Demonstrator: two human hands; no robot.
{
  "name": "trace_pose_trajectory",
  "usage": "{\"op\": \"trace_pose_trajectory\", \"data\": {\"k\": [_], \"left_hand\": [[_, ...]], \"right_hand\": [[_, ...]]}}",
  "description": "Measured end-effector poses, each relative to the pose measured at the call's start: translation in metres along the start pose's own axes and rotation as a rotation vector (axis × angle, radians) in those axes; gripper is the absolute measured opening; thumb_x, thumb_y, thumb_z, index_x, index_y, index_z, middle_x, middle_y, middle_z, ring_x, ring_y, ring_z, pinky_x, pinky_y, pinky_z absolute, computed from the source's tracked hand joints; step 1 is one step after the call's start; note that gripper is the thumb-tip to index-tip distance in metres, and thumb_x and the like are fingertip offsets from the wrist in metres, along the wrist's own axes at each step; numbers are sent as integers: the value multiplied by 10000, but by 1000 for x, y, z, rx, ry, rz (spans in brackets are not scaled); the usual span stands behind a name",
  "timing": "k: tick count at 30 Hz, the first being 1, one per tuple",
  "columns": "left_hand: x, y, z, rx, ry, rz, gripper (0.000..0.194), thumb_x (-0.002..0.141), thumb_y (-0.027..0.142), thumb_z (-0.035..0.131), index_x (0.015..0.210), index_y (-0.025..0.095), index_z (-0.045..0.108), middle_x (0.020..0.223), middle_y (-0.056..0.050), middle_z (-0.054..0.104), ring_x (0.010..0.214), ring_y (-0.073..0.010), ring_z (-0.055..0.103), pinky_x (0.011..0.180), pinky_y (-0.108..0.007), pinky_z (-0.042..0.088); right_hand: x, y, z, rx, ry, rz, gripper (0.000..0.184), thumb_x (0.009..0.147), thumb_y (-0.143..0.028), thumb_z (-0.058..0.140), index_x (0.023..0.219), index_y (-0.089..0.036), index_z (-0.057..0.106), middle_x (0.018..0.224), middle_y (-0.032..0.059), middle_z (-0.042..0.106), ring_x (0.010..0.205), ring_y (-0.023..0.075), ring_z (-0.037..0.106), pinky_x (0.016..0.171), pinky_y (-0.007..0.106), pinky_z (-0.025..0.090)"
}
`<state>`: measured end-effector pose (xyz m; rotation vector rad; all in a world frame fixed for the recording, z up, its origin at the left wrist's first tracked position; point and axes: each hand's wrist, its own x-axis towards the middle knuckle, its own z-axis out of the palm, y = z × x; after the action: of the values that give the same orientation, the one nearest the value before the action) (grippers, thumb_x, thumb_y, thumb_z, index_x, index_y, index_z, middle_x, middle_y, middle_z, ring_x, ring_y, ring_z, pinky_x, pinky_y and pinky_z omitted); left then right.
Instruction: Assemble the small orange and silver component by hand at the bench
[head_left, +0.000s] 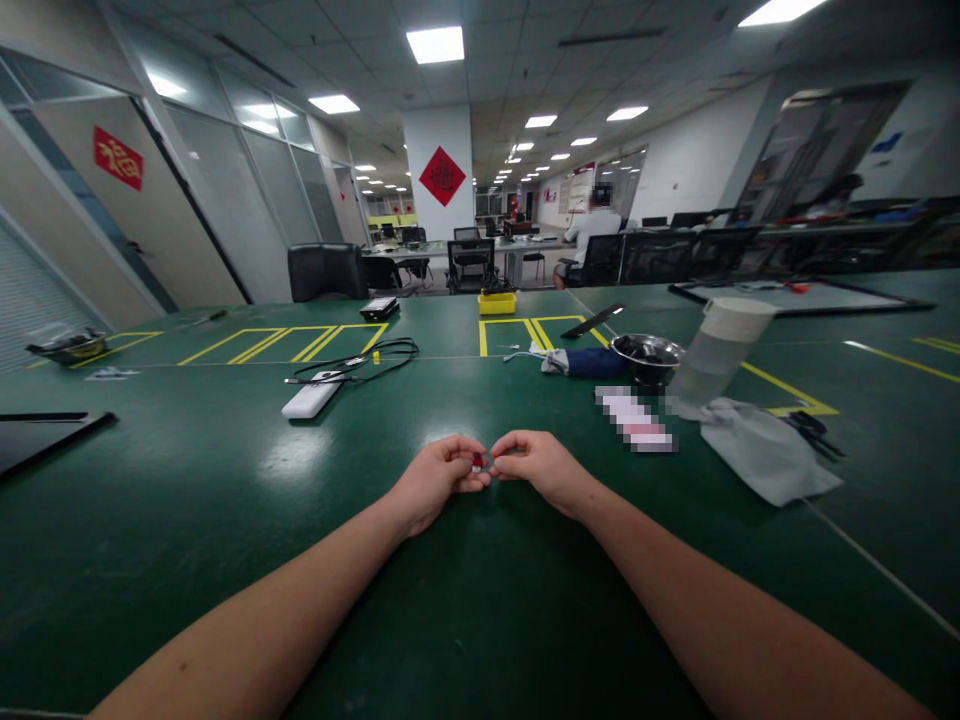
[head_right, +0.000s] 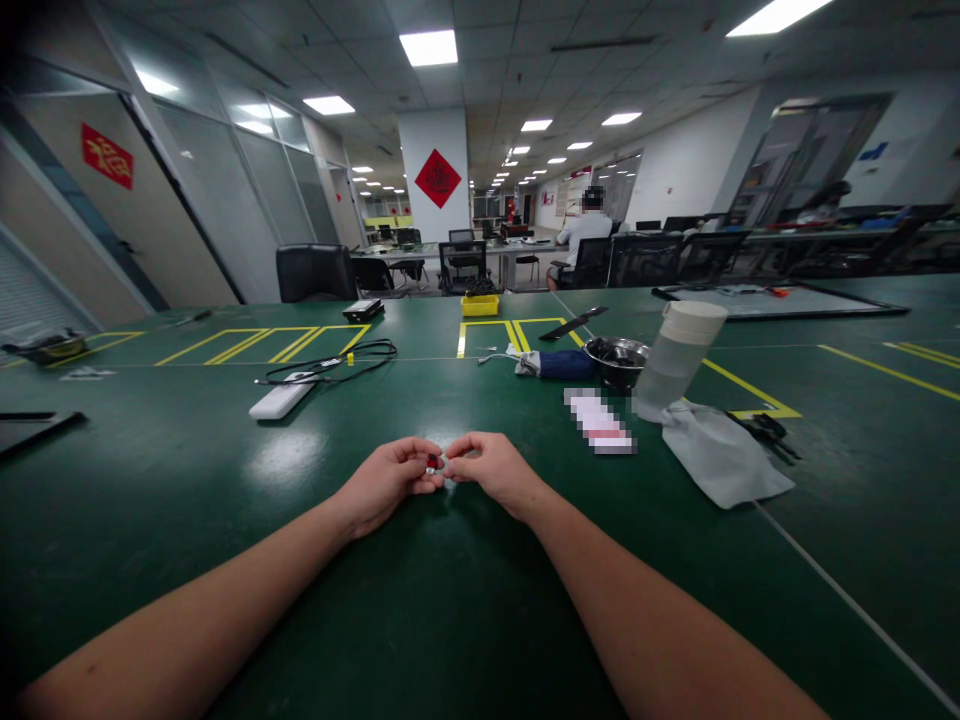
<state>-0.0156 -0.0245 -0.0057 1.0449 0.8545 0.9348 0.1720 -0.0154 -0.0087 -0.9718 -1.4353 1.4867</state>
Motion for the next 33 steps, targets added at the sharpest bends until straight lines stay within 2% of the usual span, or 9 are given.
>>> {"op": "trace_pose_trajectory", "data": {"k": [5,11,19,24,28,33], "left_hand": [[0,3,1,-48,18,-54,236,790,47,530,1011,96,594,894,-143,689,733,-145,691,694,-211,564],[-1,5,3,-74,24,-55,292,742,14,505,1013,86,586,858,-143,689,725,-149,689,713,-229,564],[-2,2,1,-51,6,-27,345,693,-12,541,1012,107,596,931,-120,673,779,-145,681,740,-224,552],[-2,1,0,-33,-16,-16,315,714,14,576,1012,115,595,929,-109,669,798,-143,674,736,-220,545],[-3,3,2,37,-5,10,285,743,54,600,1019,123,598,913,-94,661,770,-130,667,690,-202,536],[-4,4,3,110,19,34,263,738,88,651,995,124,610,857,-70,647,696,-111,653,611,-177,518]], "right_hand": [[2,-3,1,104,9,83,198,823,-282,630,866,-92,666,820,100,695,752,165,687,778,309,553],[4,-3,1,171,1,101,252,888,-287,535,878,-71,665,810,127,691,729,165,687,761,304,555],[2,-8,3,141,32,136,122,791,-132,583,846,-82,679,831,121,701,753,171,695,800,315,559],[2,-8,3,125,30,132,163,733,-69,563,839,-87,686,826,108,708,760,172,702,812,316,559],[1,-6,2,79,8,107,163,723,-85,592,856,-92,686,843,100,713,794,176,704,817,310,555],[-2,-5,1,29,-38,66,165,731,-196,693,862,-99,669,812,80,709,771,164,697,768,289,556]]}}
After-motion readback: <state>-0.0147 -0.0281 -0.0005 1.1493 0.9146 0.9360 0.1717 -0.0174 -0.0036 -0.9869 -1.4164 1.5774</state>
